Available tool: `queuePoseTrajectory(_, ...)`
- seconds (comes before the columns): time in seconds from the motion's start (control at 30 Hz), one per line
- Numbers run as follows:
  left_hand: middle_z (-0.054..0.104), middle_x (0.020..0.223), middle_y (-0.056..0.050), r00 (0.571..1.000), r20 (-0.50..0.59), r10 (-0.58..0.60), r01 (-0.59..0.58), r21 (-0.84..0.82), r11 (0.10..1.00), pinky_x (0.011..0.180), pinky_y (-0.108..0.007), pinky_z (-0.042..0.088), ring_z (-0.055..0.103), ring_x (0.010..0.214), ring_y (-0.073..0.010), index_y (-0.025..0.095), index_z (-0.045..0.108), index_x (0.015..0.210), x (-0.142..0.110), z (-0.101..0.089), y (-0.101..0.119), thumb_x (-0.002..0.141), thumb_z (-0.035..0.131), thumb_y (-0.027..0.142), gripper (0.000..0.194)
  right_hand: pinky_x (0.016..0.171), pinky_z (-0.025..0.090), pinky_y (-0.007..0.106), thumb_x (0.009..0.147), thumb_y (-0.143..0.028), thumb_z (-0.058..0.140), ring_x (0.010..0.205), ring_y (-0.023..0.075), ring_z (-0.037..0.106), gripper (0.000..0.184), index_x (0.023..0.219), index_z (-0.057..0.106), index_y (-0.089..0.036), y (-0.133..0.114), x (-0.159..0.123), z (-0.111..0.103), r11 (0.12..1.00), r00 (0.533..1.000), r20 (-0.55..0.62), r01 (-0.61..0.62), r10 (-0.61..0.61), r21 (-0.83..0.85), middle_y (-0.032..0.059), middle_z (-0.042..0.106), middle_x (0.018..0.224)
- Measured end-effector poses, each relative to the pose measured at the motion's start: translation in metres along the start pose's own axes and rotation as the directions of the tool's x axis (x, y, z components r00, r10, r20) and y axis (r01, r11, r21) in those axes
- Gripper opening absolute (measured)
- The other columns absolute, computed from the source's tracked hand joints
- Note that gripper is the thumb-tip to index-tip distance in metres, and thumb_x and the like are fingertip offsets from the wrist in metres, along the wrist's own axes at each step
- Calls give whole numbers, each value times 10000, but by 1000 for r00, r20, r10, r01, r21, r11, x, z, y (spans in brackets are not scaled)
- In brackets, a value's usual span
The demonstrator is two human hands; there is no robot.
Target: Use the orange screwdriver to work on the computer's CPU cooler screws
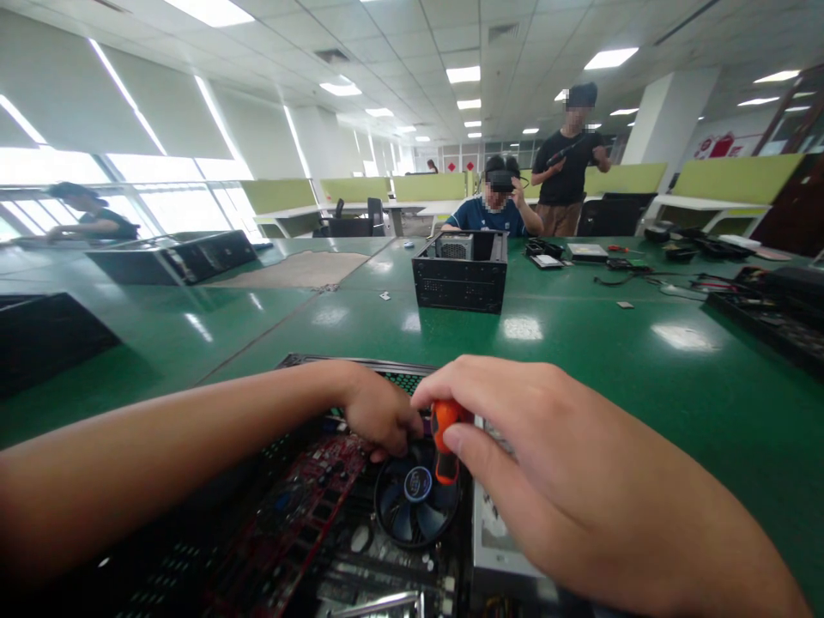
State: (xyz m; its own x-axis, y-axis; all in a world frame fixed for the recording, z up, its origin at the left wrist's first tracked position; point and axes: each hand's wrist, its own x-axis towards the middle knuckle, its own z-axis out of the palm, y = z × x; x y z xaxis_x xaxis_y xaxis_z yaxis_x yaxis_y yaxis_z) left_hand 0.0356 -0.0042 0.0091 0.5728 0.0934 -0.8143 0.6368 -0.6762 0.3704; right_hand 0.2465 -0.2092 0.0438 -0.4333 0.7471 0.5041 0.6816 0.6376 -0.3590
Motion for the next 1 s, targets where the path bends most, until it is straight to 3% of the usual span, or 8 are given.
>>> queuePoseTrajectory(0.17, 729, 681, 27, 1000, -2, 11, -11, 6, 1000, 768, -366, 502, 665, 756, -236, 276, 676, 653, 3, -7, -1, 967, 727, 135, 348, 939, 726, 237, 1327, -346, 584, 1169, 153, 954, 315, 1421, 840, -504, -4, -11, 0, 996, 998, 29, -53, 51, 72, -151, 981, 1358)
queuePoseTrajectory(0.33, 737, 686, 40, 1000, -15, -3, 3, 3, 1000, 778, -363, 503, 665, 766, -233, 270, 693, 643, 1, -11, 5, 909, 739, 98, 321, 940, 695, 225, 1278, -270, 542, 1057, 97, 939, 392, 1234, 892, -440, -9, -1, -5, 976, 984, 142, -135, 112, 171, -175, 971, 1200)
queuePoseTrajectory(0.53, 729, 687, 42, 1000, -16, -12, 12, -6, 1000, 784, -361, 499, 659, 774, -236, 268, 708, 636, 0, -10, 7, 888, 739, 83, 314, 919, 695, 290, 1267, -256, 534, 1032, 171, 936, 412, 1309, 921, -391, -11, 1, -5, 978, 978, 189, -126, 93, 168, -69, 984, 1202)
queuePoseTrajectory(0.67, 743, 707, 35, 1000, -7, -16, 16, -3, 1000, 788, -362, 508, 670, 783, -235, 264, 716, 646, 0, -10, 6, 893, 746, 94, 301, 891, 724, 369, 1196, -395, 813, 1039, 306, 928, 202, 1339, 947, -344, -6, -10, -2, 986, 984, 124, -139, 128, 87, 54, 976, 1129)
queuePoseTrajectory(0.83, 749, 698, 28, 1000, -14, -3, 3, -2, 1000, 777, -364, 512, 683, 777, -242, 271, 691, 639, 1, -11, 6, 891, 746, 139, 290, 902, 721, 391, 1142, -486, 907, 1000, 325, 903, 228, 1311, 961, -342, 0, -23, 2, 990, 987, 80, -142, 140, 21, 60, 946, 1040)
queuePoseTrajectory(1.0, 741, 694, 33, 1000, 2, -7, 7, -6, 1000, 780, -365, 513, 669, 767, -240, 269, 699, 645, 2, -12, 6, 850, 751, 101, 270, 834, 663, 350, 1130, -413, 942, 931, 284, 893, 117, 1213, 945, -331, -1, -11, 2, 993, 988, 101, -121, 120, 10, 31, 948, 1025)
